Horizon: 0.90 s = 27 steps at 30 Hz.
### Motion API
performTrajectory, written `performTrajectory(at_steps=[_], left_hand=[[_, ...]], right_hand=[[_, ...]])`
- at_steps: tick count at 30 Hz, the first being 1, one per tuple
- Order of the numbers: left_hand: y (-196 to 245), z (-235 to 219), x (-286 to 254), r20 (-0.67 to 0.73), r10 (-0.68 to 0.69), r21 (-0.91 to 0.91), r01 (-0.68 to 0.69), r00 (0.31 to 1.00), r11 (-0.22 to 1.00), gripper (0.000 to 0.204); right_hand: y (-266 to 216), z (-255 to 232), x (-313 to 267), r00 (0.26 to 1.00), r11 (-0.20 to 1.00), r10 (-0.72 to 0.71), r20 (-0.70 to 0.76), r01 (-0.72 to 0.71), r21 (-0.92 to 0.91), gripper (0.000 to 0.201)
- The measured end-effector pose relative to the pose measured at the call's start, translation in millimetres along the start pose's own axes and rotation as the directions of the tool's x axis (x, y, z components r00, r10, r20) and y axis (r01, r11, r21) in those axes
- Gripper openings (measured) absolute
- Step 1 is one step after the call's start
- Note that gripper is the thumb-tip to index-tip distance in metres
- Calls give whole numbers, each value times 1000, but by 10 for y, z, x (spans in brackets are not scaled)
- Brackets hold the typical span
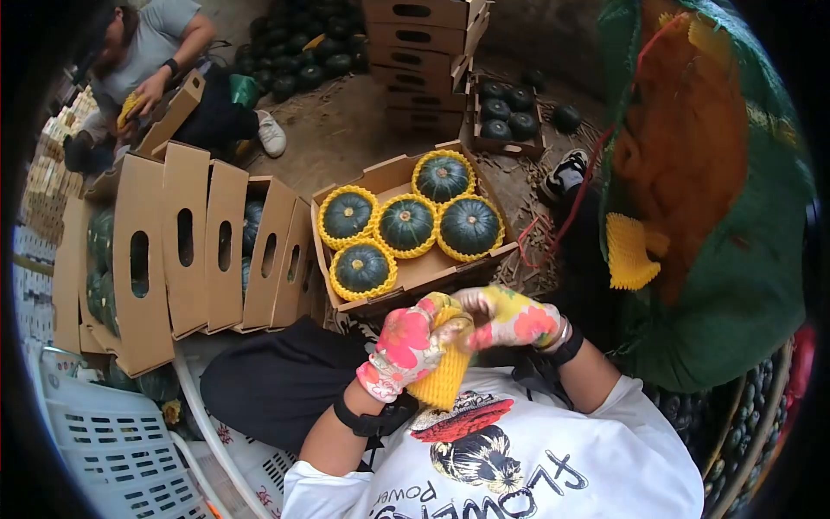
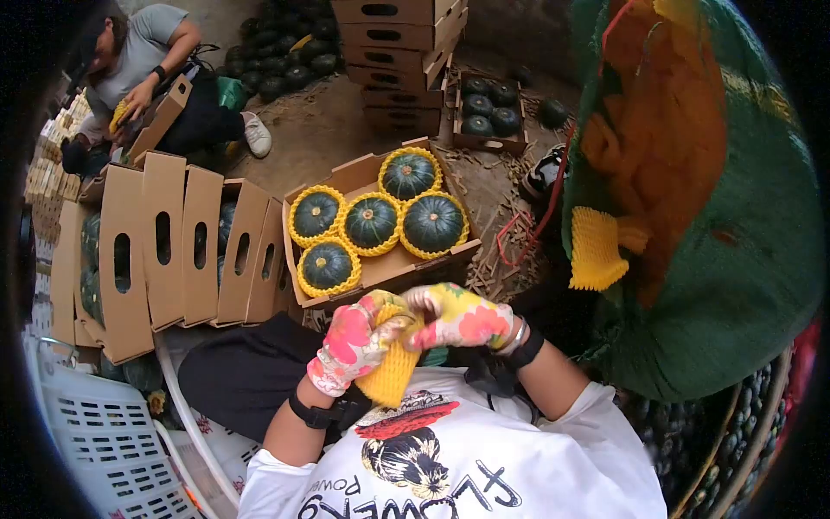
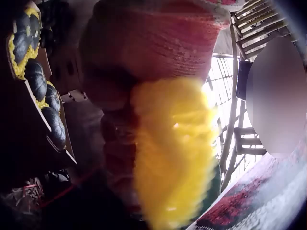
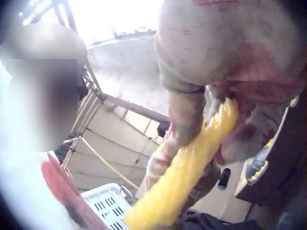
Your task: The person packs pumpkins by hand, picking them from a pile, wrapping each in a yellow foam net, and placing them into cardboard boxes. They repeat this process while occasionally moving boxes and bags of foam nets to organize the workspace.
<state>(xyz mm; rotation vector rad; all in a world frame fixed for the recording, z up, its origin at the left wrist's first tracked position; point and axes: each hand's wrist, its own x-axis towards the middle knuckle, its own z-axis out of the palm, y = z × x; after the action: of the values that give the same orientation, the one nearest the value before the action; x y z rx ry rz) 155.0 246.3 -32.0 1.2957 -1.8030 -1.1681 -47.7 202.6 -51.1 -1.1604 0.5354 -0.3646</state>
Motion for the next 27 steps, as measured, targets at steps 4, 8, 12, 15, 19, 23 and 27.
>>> performTrajectory(at_steps=[4, 8, 12, 15, 19, 23, 27], left_hand=[[44, -65, 42, -40, -57, 38, 58, 998, 998, 31], [-16, -195, 82, 187, -190, -367, 248, 964, 897, 40], [-145, -173, 137, 18, -101, -679, 86, 995, 729, 38], [-359, -94, 226, -448, -88, -168, 14, 890, 986, 26], [-83, -240, 275, -196, -334, -524, 190, 922, 830, 44], [-251, -410, 487, -76, -308, -494, 233, 948, 838, 40], [-707, -311, 581, -330, -82, -380, -52, 940, 923, 47]], right_hand=[[-18, -10, 98, 999, 998, -30, 24, 31, -52, 39], [-138, -67, 169, 933, 889, -333, -136, 262, -376, 28], [-294, -206, 153, 939, 929, -212, -271, 280, 242, 33], [-566, 56, 207, 940, 747, -154, -306, -92, -658, 35], [-283, -125, 438, 766, 197, -609, -206, -106, -975, 27], [-340, -56, 564, 876, 404, -478, -59, 160, -901, 45], [-374, -460, 812, 965, 681, -124, -231, -86, -727, 54]])
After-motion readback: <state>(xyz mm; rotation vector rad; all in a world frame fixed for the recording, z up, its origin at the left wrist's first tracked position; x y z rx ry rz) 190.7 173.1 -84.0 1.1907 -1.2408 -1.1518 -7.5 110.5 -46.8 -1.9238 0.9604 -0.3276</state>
